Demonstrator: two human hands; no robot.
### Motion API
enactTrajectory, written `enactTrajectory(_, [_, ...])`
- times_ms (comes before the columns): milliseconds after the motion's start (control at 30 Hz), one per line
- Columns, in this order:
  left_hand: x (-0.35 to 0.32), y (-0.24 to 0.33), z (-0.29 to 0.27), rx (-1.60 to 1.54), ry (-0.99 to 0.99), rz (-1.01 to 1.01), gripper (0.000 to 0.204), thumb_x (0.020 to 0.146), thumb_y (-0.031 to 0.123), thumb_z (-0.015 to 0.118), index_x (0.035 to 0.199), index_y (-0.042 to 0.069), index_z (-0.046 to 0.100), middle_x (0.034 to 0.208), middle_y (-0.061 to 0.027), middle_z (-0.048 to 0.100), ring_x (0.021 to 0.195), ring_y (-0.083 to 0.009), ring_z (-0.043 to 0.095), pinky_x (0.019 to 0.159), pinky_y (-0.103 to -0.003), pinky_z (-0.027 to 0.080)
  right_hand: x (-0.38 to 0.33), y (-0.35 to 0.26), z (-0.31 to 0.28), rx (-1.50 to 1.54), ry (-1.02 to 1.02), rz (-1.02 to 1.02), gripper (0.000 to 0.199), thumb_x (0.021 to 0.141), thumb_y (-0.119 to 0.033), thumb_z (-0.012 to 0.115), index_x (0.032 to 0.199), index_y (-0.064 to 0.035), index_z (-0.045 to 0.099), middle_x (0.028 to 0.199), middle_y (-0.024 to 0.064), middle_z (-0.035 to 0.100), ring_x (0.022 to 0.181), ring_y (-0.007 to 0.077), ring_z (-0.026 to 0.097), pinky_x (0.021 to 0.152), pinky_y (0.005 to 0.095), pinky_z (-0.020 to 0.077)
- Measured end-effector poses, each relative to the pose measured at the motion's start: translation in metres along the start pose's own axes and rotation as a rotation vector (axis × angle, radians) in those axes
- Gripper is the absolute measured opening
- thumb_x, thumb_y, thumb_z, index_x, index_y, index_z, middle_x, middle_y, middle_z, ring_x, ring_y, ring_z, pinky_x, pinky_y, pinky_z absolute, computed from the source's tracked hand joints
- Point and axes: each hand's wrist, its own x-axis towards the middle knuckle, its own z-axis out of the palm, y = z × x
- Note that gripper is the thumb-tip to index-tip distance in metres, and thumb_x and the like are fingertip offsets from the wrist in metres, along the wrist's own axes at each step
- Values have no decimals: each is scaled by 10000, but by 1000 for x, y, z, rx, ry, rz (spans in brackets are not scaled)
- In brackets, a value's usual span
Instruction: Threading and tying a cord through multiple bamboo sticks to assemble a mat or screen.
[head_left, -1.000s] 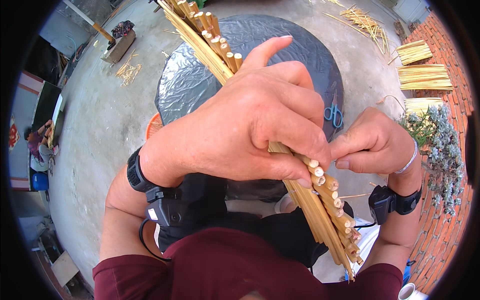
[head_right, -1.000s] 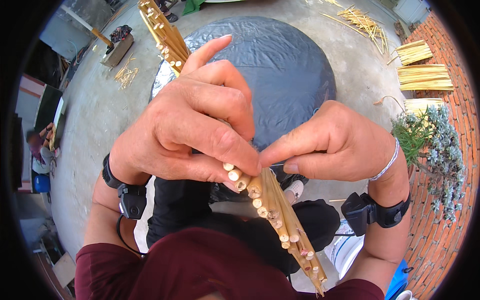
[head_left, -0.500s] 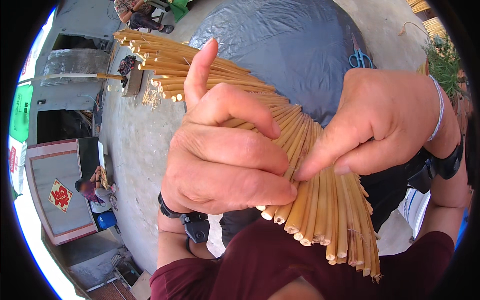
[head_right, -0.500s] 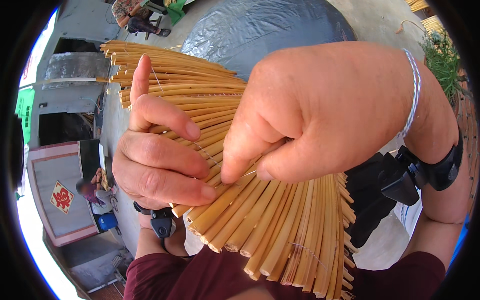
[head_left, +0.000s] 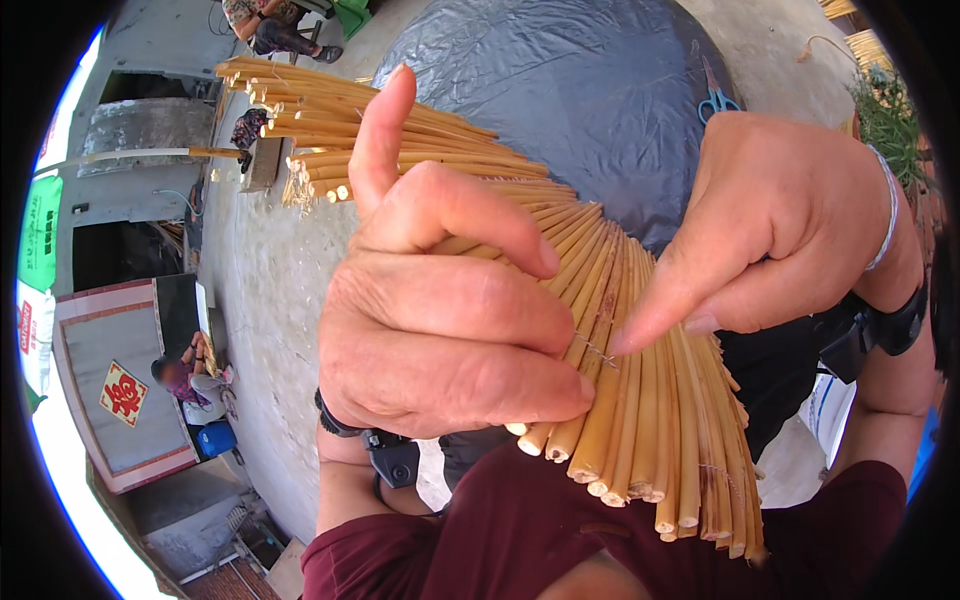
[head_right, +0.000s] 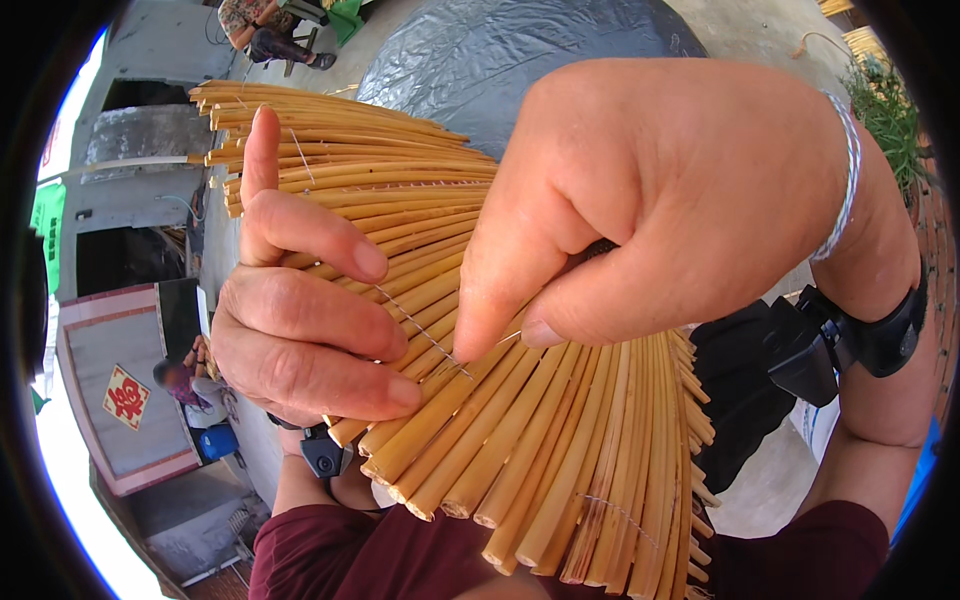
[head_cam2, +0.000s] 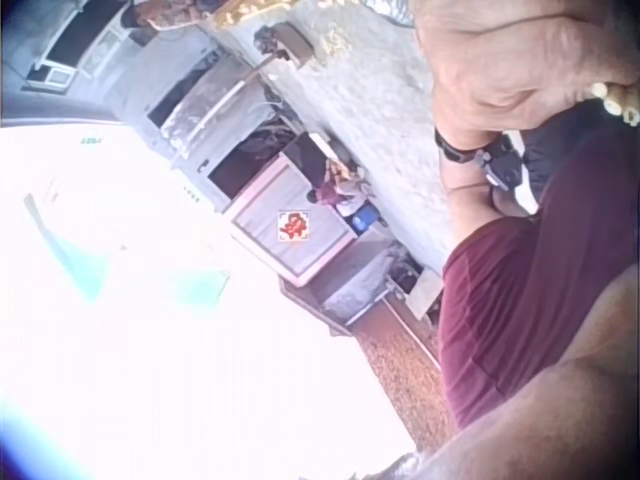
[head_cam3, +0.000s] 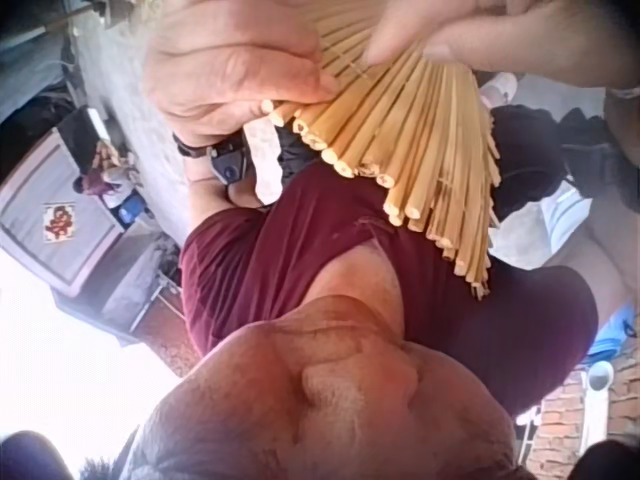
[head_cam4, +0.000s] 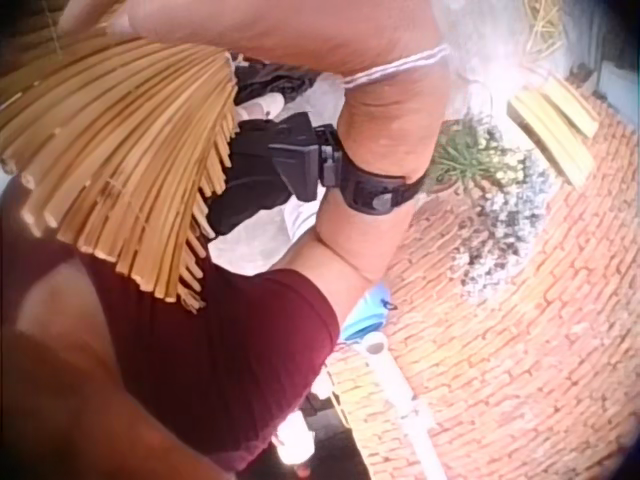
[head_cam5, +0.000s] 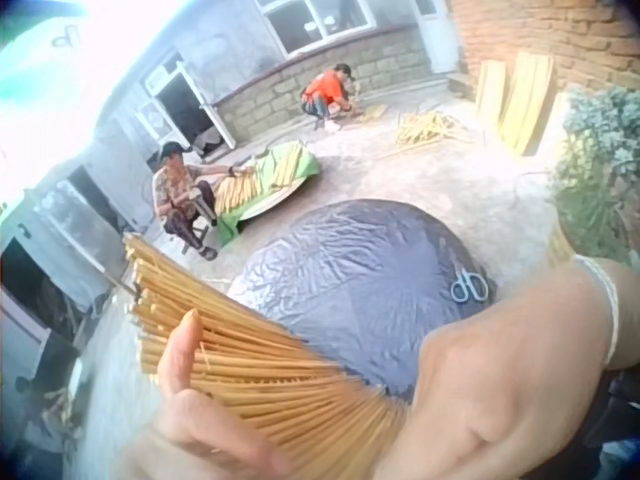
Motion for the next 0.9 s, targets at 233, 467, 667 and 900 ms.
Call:
enactTrajectory(233, [-1,0,4,15,43,-13,122,701,233,633,587,261,665,582,118,541,741,-116,547,1119,-512,129,0,3,2,22,-2,37,250,781,-16,635,1025,-38,687,539,63,591,406,164,533,364,269,341])
enactTrajectory(467, [-1,-3,5,18,63,-10,167,712,242,622,549,266,649,545,118,518,723,-109,546,1120,-503,140,2,7,3,-19,6,-4,252,776,-28,638,1021,-53,692,563,67,607,422,176,548,373,273,364])
enactTrajectory(667, [1,-4,7,16,76,-6,190,726,250,619,538,265,641,552,120,526,723,-109,546,1118,-507,139,4,4,-1,-87,34,-47,247,745,-27,643,978,-77,709,570,61,612,431,189,553,376,270,383])
enactTrajectory(900, [2,-12,11,203,139,26,69,763,228,613,797,219,672,730,32,616,823,-198,600,1064,-536,259,9,-5,-3,-344,81,-127,231,708,-14,636,911,-85,720,552,52,601,445,179,571,378,270,385])
